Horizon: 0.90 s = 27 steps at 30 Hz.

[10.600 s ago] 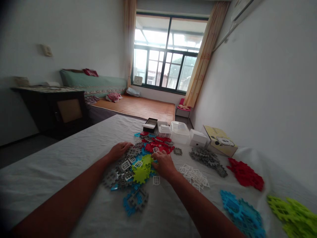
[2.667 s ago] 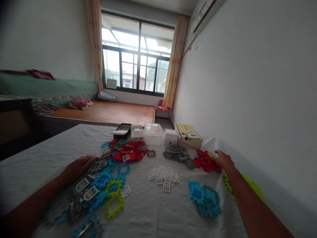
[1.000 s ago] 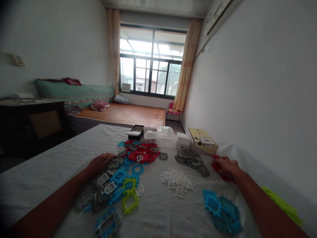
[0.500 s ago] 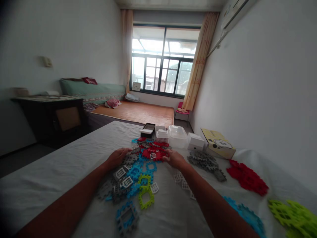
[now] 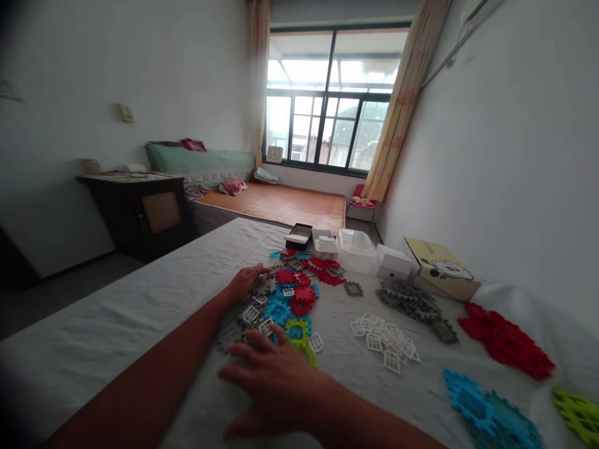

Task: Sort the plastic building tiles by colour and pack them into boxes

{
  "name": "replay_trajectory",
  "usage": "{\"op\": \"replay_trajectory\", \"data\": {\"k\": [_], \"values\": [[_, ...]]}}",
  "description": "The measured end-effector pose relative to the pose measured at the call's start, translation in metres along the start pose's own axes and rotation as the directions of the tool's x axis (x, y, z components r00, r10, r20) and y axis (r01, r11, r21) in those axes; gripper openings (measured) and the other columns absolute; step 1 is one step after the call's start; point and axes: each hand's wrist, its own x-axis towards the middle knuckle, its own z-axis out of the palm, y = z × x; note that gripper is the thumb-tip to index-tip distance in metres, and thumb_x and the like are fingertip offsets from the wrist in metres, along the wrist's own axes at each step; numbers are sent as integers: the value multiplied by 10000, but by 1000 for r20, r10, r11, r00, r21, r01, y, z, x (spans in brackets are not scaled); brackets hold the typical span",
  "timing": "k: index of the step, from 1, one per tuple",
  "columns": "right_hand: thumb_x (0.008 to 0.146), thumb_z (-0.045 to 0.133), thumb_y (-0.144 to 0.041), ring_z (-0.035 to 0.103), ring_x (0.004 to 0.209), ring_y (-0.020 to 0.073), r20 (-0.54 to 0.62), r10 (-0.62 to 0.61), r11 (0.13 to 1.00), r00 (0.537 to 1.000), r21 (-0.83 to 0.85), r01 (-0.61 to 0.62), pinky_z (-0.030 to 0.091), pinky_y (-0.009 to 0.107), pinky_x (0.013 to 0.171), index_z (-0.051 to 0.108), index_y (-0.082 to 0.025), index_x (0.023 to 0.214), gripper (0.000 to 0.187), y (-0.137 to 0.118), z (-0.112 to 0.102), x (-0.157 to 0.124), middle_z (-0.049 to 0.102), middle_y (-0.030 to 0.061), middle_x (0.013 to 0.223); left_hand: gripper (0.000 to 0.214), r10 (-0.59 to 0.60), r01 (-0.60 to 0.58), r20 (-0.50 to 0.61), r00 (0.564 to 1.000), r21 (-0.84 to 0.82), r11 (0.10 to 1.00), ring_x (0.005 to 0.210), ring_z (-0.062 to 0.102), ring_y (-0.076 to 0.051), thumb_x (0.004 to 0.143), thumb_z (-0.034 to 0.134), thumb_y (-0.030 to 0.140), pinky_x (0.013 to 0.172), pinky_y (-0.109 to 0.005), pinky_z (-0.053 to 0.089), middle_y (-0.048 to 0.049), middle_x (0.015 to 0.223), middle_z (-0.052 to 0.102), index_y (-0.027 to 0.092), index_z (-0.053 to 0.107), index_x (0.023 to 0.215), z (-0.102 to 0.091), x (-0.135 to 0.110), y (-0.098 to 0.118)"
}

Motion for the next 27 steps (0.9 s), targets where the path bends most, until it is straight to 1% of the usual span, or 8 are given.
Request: {"op": "replay_trajectory", "data": {"k": [4, 9, 11, 14, 17, 21, 24, 27], "values": [[839, 459, -586, 256, 1350, 250, 33, -35, 998, 999, -57, 36, 128, 491, 1099, 432, -317, 1319, 550, 10, 19, -4, 390, 16, 1445, 652, -47, 49, 20, 999, -120, 992, 779, 666, -241, 766, 418, 688, 751, -351, 482, -78, 736, 732, 142, 736, 926, 10, -5, 8], [888, 505, -375, 377, 1272, 225, -178, 97, 980, 979, -156, -125, 231, 464, 1068, 545, -323, 1198, 317, 67, 13, 4, 493, 3, 1366, 601, -76, 97, 73, 994, -358, 929, 856, 664, -244, 766, 475, 653, 792, -367, 482, -119, 902, 733, 130, 727, 922, 23, -4, 17], [902, 479, -319, 438, 1209, 218, -319, 192, 967, 928, -99, -233, 310, 440, 1026, 565, -313, 1176, 287, 84, 5, 6, 561, 16, 1291, 595, -63, 89, 78, 995, -403, 911, 936, 648, -253, 768, 478, 649, 844, -380, 466, -136, 988, 717, 128, 725, 915, 21, -3, 18], [911, 434, -298, 489, 1139, 219, -504, 342, 929, 793, 55, -366, 389, 418, 967, 586, -272, 1144, 279, 105, -7, 3, 618, 48, 1182, 597, -68, 67, 8, 998, -358, 931, 1033, 613, -267, 766, 470, 654, 895, -409, 435, -143, 1058, 697, 135, 714, 933, 10, -1, 16], [900, 419, -299, 566, 1005, 210, -541, 467, 880, 699, 206, -428, 463, 384, 869, 592, -230, 1105, 277, 116, -18, -7, 646, 67, 1084, 622, -110, 82, -69, 992, -318, 945, 1049, 606, -275, 758, 451, 672, 881, -418, 440, -155, 1075, 688, 133, 706, 934, -1, 1, 10], [868, 487, -310, 608, 821, 175, -379, 519, 855, 766, 245, -457, 486, 329, 774, 616, -233, 1017, 212, 105, -19, -15, 666, 38, 968, 635, -143, 103, -110, 984, -310, 945, 1008, 625, -275, 756, 433, 680, 849, -410, 461, -159, 1051, 695, 127, 705, 909, -3, 4, 2], [798, 602, -397, 561, 988, 227, -291, 470, 880, 833, 83, -467, 440, 377, 863, 606, -249, 1068, 307, 84, -8, -11, 646, 53, 1044, 627, -135, 101, -103, 986, -286, 953, 982, 633, -274, 754, 441, 671, 835, -405, 469, -157, 1012, 706, 121, 708, 894, 0, 7, -1], [727, 684, -414, 517, 1063, 264, -244, 455, 881, 856, -14, -472, 412, 416, 888, 559, -261, 1147, 464, 65, 4, -3, 616, 65, 1121, 630, -121, 95, -86, 989, -254, 962, 967, 638, -276, 745, 453, 669, 822, -395, 477, -156, 988, 712, 113, 713, 888, 2, 9, -3]]}}
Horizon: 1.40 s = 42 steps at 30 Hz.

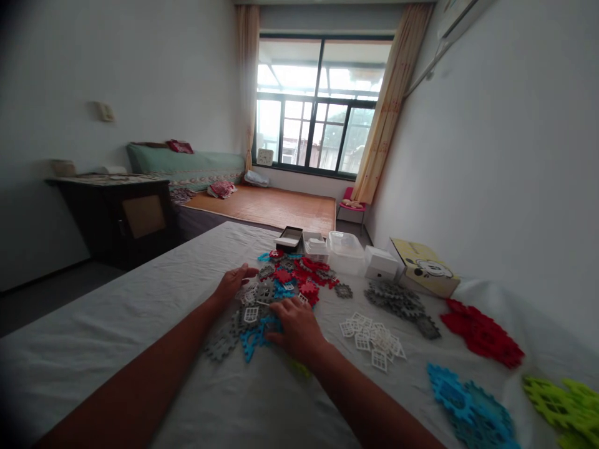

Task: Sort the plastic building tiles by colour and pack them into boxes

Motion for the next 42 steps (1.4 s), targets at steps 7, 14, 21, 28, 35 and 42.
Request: {"op": "replay_trajectory", "data": {"k": [7, 14, 21, 28, 35, 42], "values": [[753, 649, -294, 589, 805, 166, -56, 113, 967, 992, 234, -97, 442, 278, 733, 606, -228, 871, 142, -1, -6, -2, 664, -3, 863, 624, 18, -19, 20, 1000, 50, 999, 940, 651, -275, 741, 455, 671, 807, -389, 493, -145, 953, 724, 122, 722, 873, -1, 1, -1], [819, 551, -337, 606, 713, 146, -109, 235, 932, 966, 308, -192, 447, 258, 690, 659, -216, 936, 200, 24, -11, -8, 693, 7, 803, 627, 21, -22, 20, 1000, 59, 998, 931, 654, -269, 737, 456, 675, 816, -385, 492, -137, 943, 728, 124, 723, 871, -1, 4, -2], [798, 580, -426, 635, 729, 160, -118, 341, 843, 932, 478, -248, 477, 252, 658, 673, -197, 1001, 320, 36, -18, -20, 708, 30, 841, 641, 22, -24, 30, 999, 64, 998, 929, 650, -281, 694, 491, 699, 825, -396, 484, -133, 928, 731, 125, 727, 854, 0, 5, -1], [834, 549, -399, 614, 714, 134, -151, 286, 886, 946, 417, -202, 489, 264, 691, 638, -213, 997, 263, 36, -23, -37, 670, 28, 887, 680, 37, -44, 60, 998, 124, 991, 896, 654, -262, 706, 459, 712, 823, -387, 488, -131, 908, 731, 108, 725, 870, -1, 2, 2], [623, 770, -361, 542, 1043, 227, -6, 48, 986, 999, 161, -47, 451, 342, 888, 564, -282, 1184, 603, 3, -4, -48, 579, 57, 1139, 659, 34, -47, 71, 997, 181, 982, 866, 656, -261, 704, 466, 706, 811, -385, 499, -110, 873, 737, 121, 730, 853, -1, -4, 10], [618, 765, -264, 525, 1062, 189, -144, 4, 938, 990, 345, 46, 430, 317, 934, 567, -276, 1163, 579, -4, -26, -45, 573, 36, 1141, 610, 0, -27, 141, 990, 185, 982, 849, 672, -253, 720, 475, 676, 742, -339, 529, -86, 872, 741, 139, 714, 884, -5, 0, 8]]}}
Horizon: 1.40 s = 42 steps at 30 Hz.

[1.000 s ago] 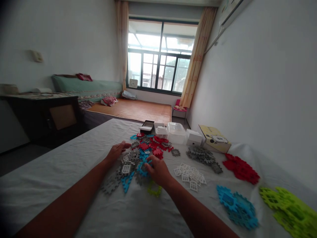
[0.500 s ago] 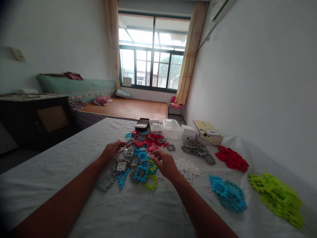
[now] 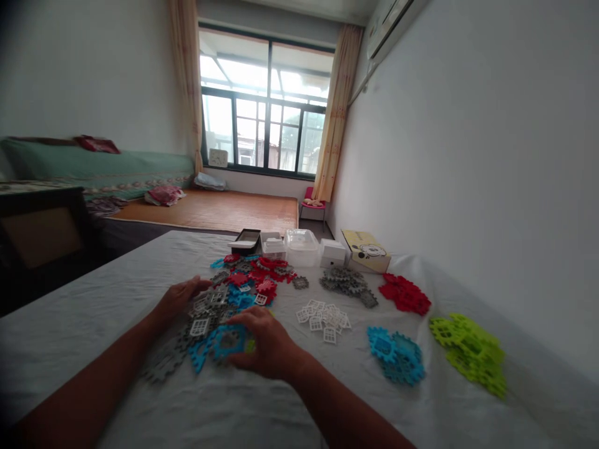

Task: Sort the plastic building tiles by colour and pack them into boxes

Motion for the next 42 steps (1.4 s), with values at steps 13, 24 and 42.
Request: {"op": "replay_trajectory", "data": {"k": [13, 24, 42], "values": [[693, 592, -549, 635, 898, 249, -160, 759, 573, 631, -297, -764, 499, 332, 780, 653, -161, 1008, 503, 113, -222, -182, 678, 111, 1021, 651, 17, -21, 34, 999, 148, 989, 839, 667, -264, 705, 437, 694, 693, -302, 502, -55, 846, 744, 151, 712, 936, 1, 7, -5], [818, 557, -353, 584, 1020, 231, 29, 300, 921, 953, -268, -282, 437, 387, 921, 646, -254, 1068, 284, 45, -81, -79, 669, 60, 1068, 625, 96, -88, -41, 995, 159, 983, 811, 655, -248, 722, 426, 677, 739, -312, 479, -65, 806, 734, 149, 731, 858, 6, 2, -4], [735, 656, -205, 480, 1124, 252, -54, 154, 925, 987, -343, -163, 407, 408, 921, 552, -262, 1196, 476, 48, -9, -17, 589, 48, 1218, 557, 116, -116, 9, 993, 171, 978, 791, 647, -233, 791, 410, 604, 748, -311, 467, -50, 807, 733, 157, 732, 871, 6, -2, -5]]}}
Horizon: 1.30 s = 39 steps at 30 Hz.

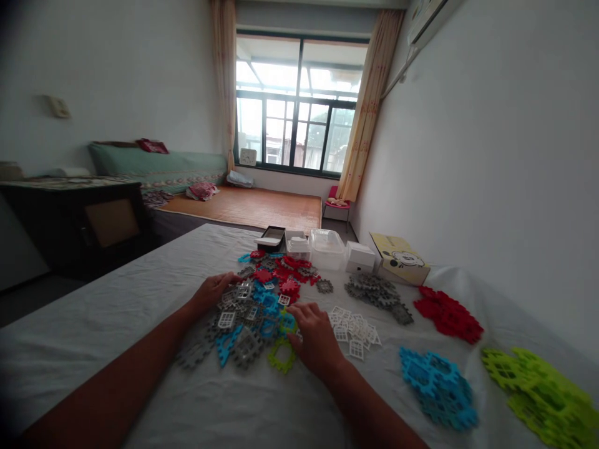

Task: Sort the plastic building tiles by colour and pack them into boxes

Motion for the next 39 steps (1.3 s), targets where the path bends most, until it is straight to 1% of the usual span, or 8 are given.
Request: {"op": "replay_trajectory", "data": {"k": [7, 11, 18, 28, 31, 34, 37, 39], "values": [[754, 638, -348, 564, 1021, 242, -69, 138, 982, 988, 143, -127, 448, 409, 902, 576, -184, 1167, 449, 26, -1, 2, 636, 96, 1099, 561, 0, -1, -10, 1000, -8, 1000, 761, 647, -230, 781, 418, 615, 724, -308, 473, -48, 786, 732, 159, 736, 857, 0, -2, 1], [747, 648, -309, 554, 1051, 235, -42, 76, 975, 996, 214, -65, 440, 417, 921, 568, -218, 1178, 448, 21, -1, 0, 627, 81, 1120, 567, 12, -12, -24, 1000, -4, 1000, 789, 647, -233, 777, 417, 619, 745, -315, 474, -54, 800, 733, 155, 735, 849, 1, -1, -1], [789, 608, -430, 603, 897, 197, 17, 71, 961, 997, 268, -73, 477, 351, 829, 624, -208, 1072, 360, 6, -4, -2, 653, 71, 971, 545, 29, -29, 0, 1000, -5, 1000, 792, 651, -240, 782, 432, 608, 743, -318, 474, -50, 800, 734, 162, 736, 855, -1, 0, -2], [707, 713, -329, 547, 1009, 233, 24, 14, 986, 1000, 165, -18, 447, 368, 887, 606, -223, 1125, 444, 4, -6, -3, 661, 62, 1049, 593, -16, 16, 24, 1000, -14, 1000, 860, 649, -263, 718, 445, 681, 789, -323, 479, -57, 835, 739, 179, 740, 830, -2, 2, 1], [703, 717, -319, 538, 1023, 237, -4, 15, 997, 1000, 81, -14, 437, 366, 895, 613, -234, 1111, 429, 3, -26, -8, 665, 53, 1061, 598, -24, 24, 19, 1000, -8, 1000, 875, 651, -270, 711, 446, 686, 799, -325, 482, -61, 852, 741, 182, 742, 837, -3, 2, 2], [718, 693, -312, 539, 1041, 232, -37, 54, 998, 998, -18, -54, 432, 360, 905, 621, -238, 1098, 394, 25, -60, -29, 663, 47, 1082, 598, -31, 31, 35, 999, 7, 999, 884, 655, -267, 708, 447, 684, 792, -314, 489, -55, 870, 742, 182, 740, 853, -5, 4, 2], [753, 626, -369, 560, 1035, 244, -137, 202, 965, 970, -139, -221, 433, 387, 911, 634, -234, 1079, 354, 83, -109, -72, 663, 54, 1093, 561, -31, 29, 51, 998, 40, 999, 877, 663, -256, 707, 459, 671, 781, -285, 492, -32, 873, 746, 211, 744, 852, -6, 7, -1], [750, 598, -422, 582, 1009, 260, -249, 340, 886, 907, -238, -397, 437, 407, 902, 653, -235, 1045, 353, 135, -145, -112, 670, 70, 1080, 539, -26, 23, 46, 999, 64, 998, 880, 666, -256, 707, 466, 666, 777, -273, 494, -21, 882, 747, 232, 748, 855, -7, 11, -5]]}}
